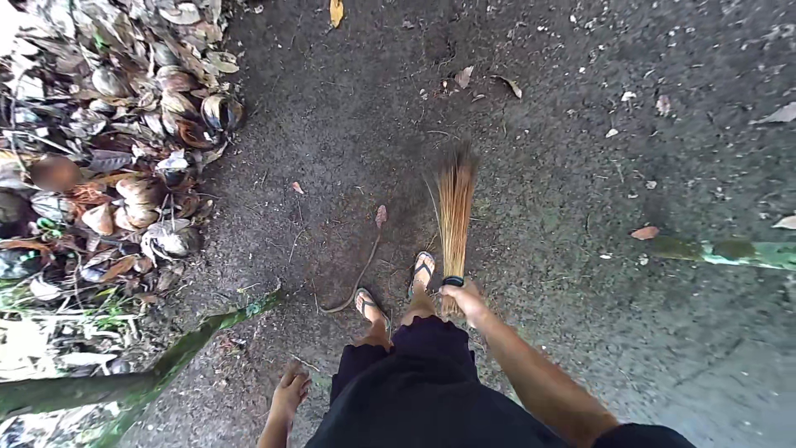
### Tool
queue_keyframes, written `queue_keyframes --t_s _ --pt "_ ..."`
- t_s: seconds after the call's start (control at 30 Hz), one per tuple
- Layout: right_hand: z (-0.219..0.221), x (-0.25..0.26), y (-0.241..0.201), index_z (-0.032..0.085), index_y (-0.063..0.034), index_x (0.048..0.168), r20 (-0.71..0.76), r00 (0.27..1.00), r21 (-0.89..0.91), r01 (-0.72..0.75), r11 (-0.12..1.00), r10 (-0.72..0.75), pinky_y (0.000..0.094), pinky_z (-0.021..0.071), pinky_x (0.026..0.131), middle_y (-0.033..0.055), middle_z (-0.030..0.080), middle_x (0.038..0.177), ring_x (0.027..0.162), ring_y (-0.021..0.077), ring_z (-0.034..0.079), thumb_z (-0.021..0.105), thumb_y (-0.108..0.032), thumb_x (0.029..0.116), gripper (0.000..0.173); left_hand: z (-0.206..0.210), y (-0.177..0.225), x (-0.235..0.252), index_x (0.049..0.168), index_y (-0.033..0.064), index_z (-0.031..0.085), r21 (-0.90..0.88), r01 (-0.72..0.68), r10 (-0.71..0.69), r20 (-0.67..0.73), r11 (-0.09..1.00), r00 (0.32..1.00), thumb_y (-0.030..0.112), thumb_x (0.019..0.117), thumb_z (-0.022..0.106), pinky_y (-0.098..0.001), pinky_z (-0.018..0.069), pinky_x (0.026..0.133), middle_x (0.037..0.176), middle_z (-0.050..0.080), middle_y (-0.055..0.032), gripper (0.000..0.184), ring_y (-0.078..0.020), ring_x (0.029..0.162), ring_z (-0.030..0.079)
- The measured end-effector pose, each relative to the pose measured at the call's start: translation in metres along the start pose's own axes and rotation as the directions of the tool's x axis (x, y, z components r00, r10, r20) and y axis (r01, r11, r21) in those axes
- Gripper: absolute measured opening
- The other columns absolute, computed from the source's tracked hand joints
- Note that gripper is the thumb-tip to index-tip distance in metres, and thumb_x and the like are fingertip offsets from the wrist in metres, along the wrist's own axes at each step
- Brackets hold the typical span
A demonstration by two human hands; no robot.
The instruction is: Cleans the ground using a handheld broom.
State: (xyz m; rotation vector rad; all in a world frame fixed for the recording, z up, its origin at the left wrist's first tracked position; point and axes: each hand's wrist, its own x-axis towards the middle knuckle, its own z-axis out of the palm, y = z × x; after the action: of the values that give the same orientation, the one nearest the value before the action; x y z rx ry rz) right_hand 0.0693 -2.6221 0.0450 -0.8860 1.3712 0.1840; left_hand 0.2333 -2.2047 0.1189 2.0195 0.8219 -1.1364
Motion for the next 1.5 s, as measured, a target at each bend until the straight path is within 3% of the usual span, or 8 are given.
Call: queue_keyframes --t_s 0.23,0.43,0.63,0.8,1.0,1.1,1.37,1.5 --pt "0.008 -0.063 -0.027 0.053 -0.0036 0.117 0.447 0.876 0.268 -0.326 0.907 0.183 0.0383 0.059 0.063 0.0123 0.066 0.088 0.07 0.0222 0.067 0.053 -0.008 0.0983 0.019 0.073 0.054 -0.028 0.152 0.0063 0.042 0.034 -0.06 0.058 0.041 0.998 0.997 0.015 0.1077 0.051 -0.0448 0.0541 0.091 0.133 0.06 -0.0242 0.046 -0.0303 0.11 0.066" --pt "0.006 -0.019 -0.029 0.055 -0.0044 0.105 0.539 0.702 0.065 -0.585 0.808 0.465 0.0334 0.056 0.056 0.0116 0.063 0.077 0.062 0.0203 0.064 0.052 -0.014 0.1004 0.011 0.097 0.089 -0.059 0.152 0.0055 0.042 -0.006 -0.156 0.156 0.028 0.988 0.987 0.013 0.1057 0.053 -0.0445 0.0545 0.093 0.135 0.06 -0.024 0.048 -0.0308 0.113 0.066" --pt "-0.042 0.025 -0.038 0.055 -0.0004 0.124 0.268 0.929 -0.04 -0.256 0.966 0.257 0.0419 0.0591 0.067 0.0151 0.066 0.092 0.074 0.025 0.067 0.066 -0.011 0.0936 0.034 0.104 0.064 -0.066 0.152 0.0058 0.042 -0.029 -0.058 0.057 -0.03 0.998 0.998 0.012 0.1064 0.052 -0.0455 0.0539 0.092 0.134 0.06 -0.0242 0.047 -0.0309 0.111 0.065" --pt "-0.026 -0.011 -0.047 0.041 0.0006 0.142 0.276 0.953 -0.061 -0.11 0.992 0.123 0.0468 0.0607 0.076 0.0224 0.066 0.107 0.084 0.0309 0.07 0.072 -0.006 0.0861 0.064 0.104 0.035 -0.067 0.152 0.005 0.043 -0.05 0.035 -0.039 -0.08 0.998 0.996 0.011 0.107 0.051 -0.0476 0.0536 0.09 0.135 0.058 -0.0276 0.046 -0.034 0.11 0.065" --pt "0.024 -0.015 -0.08 0.056 -0.005 0.107 0.645 0.697 0.14 -0.51 0.849 0.313 0.0355 0.0568 0.061 0.0101 0.063 0.082 0.067 0.0198 0.064 0.054 -0.012 0.0982 0.011 0.106 0.048 -0.061 0.152 0.0051 0.041 -0.02 0.004 -0.006 -0.074 1.0 0.997 0.012 0.1068 0.052 -0.0485 0.054 0.091 0.136 0.058 -0.0274 0.047 -0.0348 0.112 0.065" --pt "0.063 0.018 -0.097 0.053 -0.0063 0.11 0.616 0.65 0.014 -0.574 0.819 0.445 0.0345 0.0563 0.058 0.0109 0.061 0.08 0.064 0.0203 0.063 0.057 -0.018 0.0984 0.017 0.107 0.077 -0.066 0.153 0.0055 0.041 0.04 -0.08 0.082 -0.052 0.996 0.995 0.014 0.1067 0.052 -0.0489 0.0535 0.094 0.134 0.06 -0.0253 0.048 -0.0337 0.113 0.065" --pt "-0.023 0.129 -0.196 0.051 -0.0062 0.118 0.315 0.947 0.532 -0.225 0.816 0.056 0.0342 0.0582 0.057 0.0119 0.063 0.085 0.066 0.0208 0.065 0.054 -0.021 0.0991 0.024 0.115 0.111 -0.076 0.151 0.0048 0.044 0.024 -0.208 0.208 0.005 0.978 0.978 0.014 0.1045 0.055 -0.0461 0.0548 0.094 0.133 0.061 -0.0232 0.049 -0.0312 0.113 0.066" --pt "-0.044 0.124 -0.195 0.052 -0.0027 0.131 0.063 0.997 0.219 0.029 0.975 -0.044 0.0416 0.0567 0.065 0.0158 0.065 0.096 0.075 0.0244 0.065 0.061 -0.018 0.0979 0.038 0.154 0.136 -0.075 0.148 0.0036 0.048 -0.007 -0.23 0.228 0.147 0.973 0.962 0.016 0.1039 0.055 -0.047 0.0547 0.096 0.131 0.063 -0.022 0.047 -0.0307 0.112 0.066"
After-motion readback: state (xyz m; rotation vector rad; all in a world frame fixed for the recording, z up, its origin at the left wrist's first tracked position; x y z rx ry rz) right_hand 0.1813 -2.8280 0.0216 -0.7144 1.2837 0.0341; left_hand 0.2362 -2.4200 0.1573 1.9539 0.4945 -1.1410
